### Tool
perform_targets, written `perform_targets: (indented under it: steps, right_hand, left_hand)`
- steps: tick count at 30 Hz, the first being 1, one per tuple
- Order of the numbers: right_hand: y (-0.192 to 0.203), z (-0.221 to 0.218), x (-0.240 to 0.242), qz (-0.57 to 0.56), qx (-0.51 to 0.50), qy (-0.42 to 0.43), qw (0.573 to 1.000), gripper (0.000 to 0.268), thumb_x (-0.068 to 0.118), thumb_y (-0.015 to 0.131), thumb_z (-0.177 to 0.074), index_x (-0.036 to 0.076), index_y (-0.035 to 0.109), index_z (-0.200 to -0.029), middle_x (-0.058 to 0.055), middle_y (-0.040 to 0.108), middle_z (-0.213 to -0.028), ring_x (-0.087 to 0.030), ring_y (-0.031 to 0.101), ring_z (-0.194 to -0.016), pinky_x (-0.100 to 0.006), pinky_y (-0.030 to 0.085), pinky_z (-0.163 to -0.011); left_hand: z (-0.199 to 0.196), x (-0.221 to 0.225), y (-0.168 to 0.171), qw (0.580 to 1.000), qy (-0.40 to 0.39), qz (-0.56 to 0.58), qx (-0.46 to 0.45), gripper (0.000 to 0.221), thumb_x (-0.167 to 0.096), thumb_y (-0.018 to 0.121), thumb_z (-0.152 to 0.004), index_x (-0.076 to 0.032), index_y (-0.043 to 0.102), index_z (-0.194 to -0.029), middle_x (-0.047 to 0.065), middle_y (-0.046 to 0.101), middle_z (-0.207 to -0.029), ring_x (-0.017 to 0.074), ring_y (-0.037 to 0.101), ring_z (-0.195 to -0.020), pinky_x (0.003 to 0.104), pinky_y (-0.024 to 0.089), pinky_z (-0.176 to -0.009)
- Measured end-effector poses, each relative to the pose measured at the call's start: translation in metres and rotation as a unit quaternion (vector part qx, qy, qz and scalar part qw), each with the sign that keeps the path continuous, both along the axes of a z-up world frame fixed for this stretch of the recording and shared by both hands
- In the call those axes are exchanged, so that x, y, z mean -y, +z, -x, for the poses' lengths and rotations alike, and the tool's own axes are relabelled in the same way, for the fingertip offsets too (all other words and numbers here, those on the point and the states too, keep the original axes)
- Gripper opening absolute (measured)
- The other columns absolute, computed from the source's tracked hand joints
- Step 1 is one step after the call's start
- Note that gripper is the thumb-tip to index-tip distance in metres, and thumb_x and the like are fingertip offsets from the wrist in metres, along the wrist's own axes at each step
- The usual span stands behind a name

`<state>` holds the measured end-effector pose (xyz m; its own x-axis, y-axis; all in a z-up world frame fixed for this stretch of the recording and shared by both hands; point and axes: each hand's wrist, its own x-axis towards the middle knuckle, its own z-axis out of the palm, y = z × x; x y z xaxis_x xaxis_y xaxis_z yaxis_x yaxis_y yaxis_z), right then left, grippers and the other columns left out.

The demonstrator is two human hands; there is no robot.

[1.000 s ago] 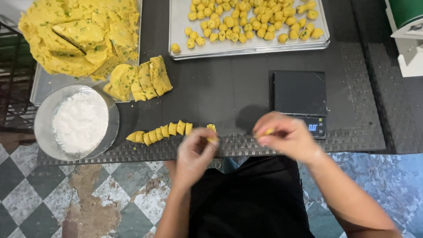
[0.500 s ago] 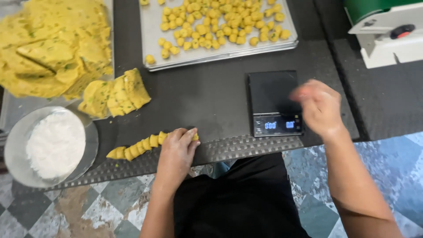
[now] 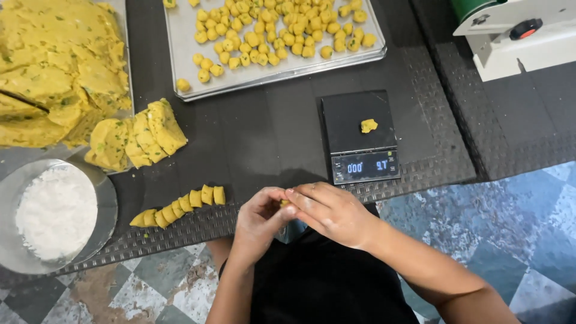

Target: Weighing individual portions of yellow dough on a digital scale and placing them on a tray for portion control.

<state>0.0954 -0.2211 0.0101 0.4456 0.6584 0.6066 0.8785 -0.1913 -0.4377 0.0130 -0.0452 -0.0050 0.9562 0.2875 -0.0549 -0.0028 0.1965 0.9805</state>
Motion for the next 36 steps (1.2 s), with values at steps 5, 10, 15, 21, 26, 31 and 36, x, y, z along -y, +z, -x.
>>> perform_targets:
  steps: [5, 10, 15, 21, 26, 31, 36]
  right_hand:
    - [0.001, 0.004, -0.008, 0.0, 0.036, 0.007, 0.999, 0.026, 0.022, 0.07, -0.102, 0.007, 0.073, -0.123, -0.014, 0.075, -0.112, -0.032, 0.076, -0.097, -0.041, 0.064, -0.079]
    - [0.002, 0.007, -0.01, -0.005, 0.049, 0.009, 0.999, 0.022, 0.019, 0.074, -0.1, 0.004, 0.074, -0.116, -0.016, 0.075, -0.107, -0.035, 0.076, -0.093, -0.041, 0.063, -0.078]
    - [0.004, 0.006, -0.006, -0.035, -0.111, 0.031, 0.993, 0.024, 0.024, 0.085, -0.09, 0.007, 0.079, -0.106, -0.01, 0.079, -0.096, -0.032, 0.079, -0.088, -0.039, 0.064, -0.075]
    - [0.02, -0.02, 0.004, -0.149, -0.38, 0.055, 0.911, 0.015, 0.01, 0.09, -0.082, 0.004, 0.082, -0.093, -0.019, 0.083, -0.095, -0.032, 0.081, -0.084, -0.043, 0.063, -0.079]
    - [0.047, -0.059, 0.063, -0.094, -0.5, -0.077, 0.857, 0.045, -0.008, 0.052, -0.086, 0.0, 0.077, -0.123, -0.018, 0.077, -0.076, -0.021, 0.07, -0.059, -0.037, 0.064, -0.061]
    - [0.022, -0.111, 0.116, -0.066, -0.356, -0.219, 0.906, 0.037, 0.027, 0.044, -0.119, 0.006, 0.074, -0.112, -0.004, 0.052, -0.054, -0.015, 0.05, -0.045, -0.029, 0.045, -0.048]
    - [0.051, -0.105, 0.077, 0.345, -0.132, -0.291, 0.883, 0.051, 0.028, 0.066, -0.103, 0.02, 0.061, -0.153, -0.02, 0.069, -0.124, -0.048, 0.073, -0.104, -0.056, 0.062, -0.081]
  left_hand:
    - [0.009, -0.01, 0.005, 1.0, -0.004, 0.016, -0.021, 0.034, 0.005, 0.096, -0.069, 0.008, 0.076, -0.097, 0.013, 0.074, -0.084, 0.0182, 0.07, -0.074, 0.033, 0.062, -0.067]
    - [0.008, -0.01, 0.018, 0.998, 0.008, 0.017, -0.058, 0.028, 0.006, 0.096, -0.07, 0.009, 0.079, -0.092, 0.013, 0.076, -0.08, 0.013, 0.067, -0.07, 0.028, 0.059, -0.061]
    - [0.007, -0.008, -0.012, 0.99, 0.018, 0.12, -0.069, 0.025, 0.009, 0.093, -0.07, 0.011, 0.076, -0.087, 0.016, 0.074, -0.073, 0.0155, 0.066, -0.06, 0.029, 0.055, -0.051]
    - [-0.001, -0.01, -0.034, 0.961, 0.012, 0.273, -0.048, 0.02, 0.001, 0.08, -0.081, 0.008, 0.073, -0.097, 0.024, 0.073, -0.076, 0.0179, 0.065, -0.055, 0.025, 0.05, -0.053]
    - [0.005, -0.033, -0.013, 0.954, 0.017, 0.297, -0.042, 0.02, -0.016, 0.07, -0.091, -0.002, 0.062, -0.104, 0.016, 0.069, -0.089, 0.0162, 0.067, -0.067, 0.027, 0.056, -0.062]
    - [0.002, -0.039, -0.015, 0.958, 0.0, 0.287, -0.023, 0.032, -0.042, 0.053, -0.107, -0.011, 0.053, -0.098, 0.003, 0.051, -0.085, 0.0121, 0.054, -0.07, 0.028, 0.048, -0.062]
    - [-0.014, -0.024, -0.021, 0.986, 0.04, 0.158, -0.037, 0.018, -0.019, 0.055, -0.108, -0.001, 0.055, -0.11, 0.012, 0.053, -0.088, 0.0205, 0.061, -0.065, 0.031, 0.057, -0.061]
